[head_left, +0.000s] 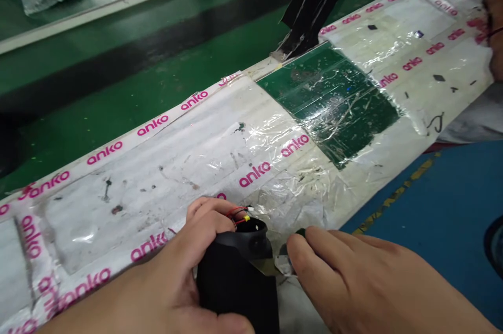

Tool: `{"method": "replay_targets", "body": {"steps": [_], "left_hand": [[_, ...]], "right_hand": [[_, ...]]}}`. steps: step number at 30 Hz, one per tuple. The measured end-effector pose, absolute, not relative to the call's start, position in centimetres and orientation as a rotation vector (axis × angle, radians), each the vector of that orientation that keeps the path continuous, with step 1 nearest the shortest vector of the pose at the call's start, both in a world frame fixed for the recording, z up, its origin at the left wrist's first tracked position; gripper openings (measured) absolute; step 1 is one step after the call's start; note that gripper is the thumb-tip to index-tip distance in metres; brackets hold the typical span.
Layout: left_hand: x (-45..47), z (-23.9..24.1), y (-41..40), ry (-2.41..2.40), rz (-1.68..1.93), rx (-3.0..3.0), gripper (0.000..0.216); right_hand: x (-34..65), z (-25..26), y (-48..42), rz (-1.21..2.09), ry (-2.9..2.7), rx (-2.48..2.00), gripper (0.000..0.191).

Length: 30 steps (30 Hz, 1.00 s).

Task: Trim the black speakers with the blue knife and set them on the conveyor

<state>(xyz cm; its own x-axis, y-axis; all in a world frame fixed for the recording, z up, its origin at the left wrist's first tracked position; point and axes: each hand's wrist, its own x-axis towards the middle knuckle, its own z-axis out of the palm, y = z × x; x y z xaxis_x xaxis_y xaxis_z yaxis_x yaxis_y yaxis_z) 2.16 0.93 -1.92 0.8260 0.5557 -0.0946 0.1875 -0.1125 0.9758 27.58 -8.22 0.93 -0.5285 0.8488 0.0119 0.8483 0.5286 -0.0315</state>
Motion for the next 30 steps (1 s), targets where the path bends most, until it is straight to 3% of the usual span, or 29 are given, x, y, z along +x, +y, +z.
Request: {"method": "replay_targets", "body": {"steps": [10,17,24,28,30], "left_hand": [[1.9,-1.4,1.1,0.659,0.237,1.614,0.051],[0.6,-1.5,1.5,0.628,0.306,1.648,0.048],[1.0,-0.8,1.6,0.658,0.306,1.77,0.059],[1.8,-0.9,-0.3,0.92,0.495,1.856,0.073],[2.0,-0.8,-0.7,0.999,0.551,1.859,0.078]], "right_hand": [[28.0,-0.6,-6.1,0.6,-2.611,-1.459,0.019],[31.6,1.0,-7.6,0.427,-2.288,-1.571,0.018],[26.6,0.0,-11.6,0.918,-1.795,-1.655,0.012],[23.3,-0.2,-12.0,1.499,-1.085,-1.551,0.045],[22.7,-0.2,-12.0,1.626,-0.742,-1.522,0.052]]}}
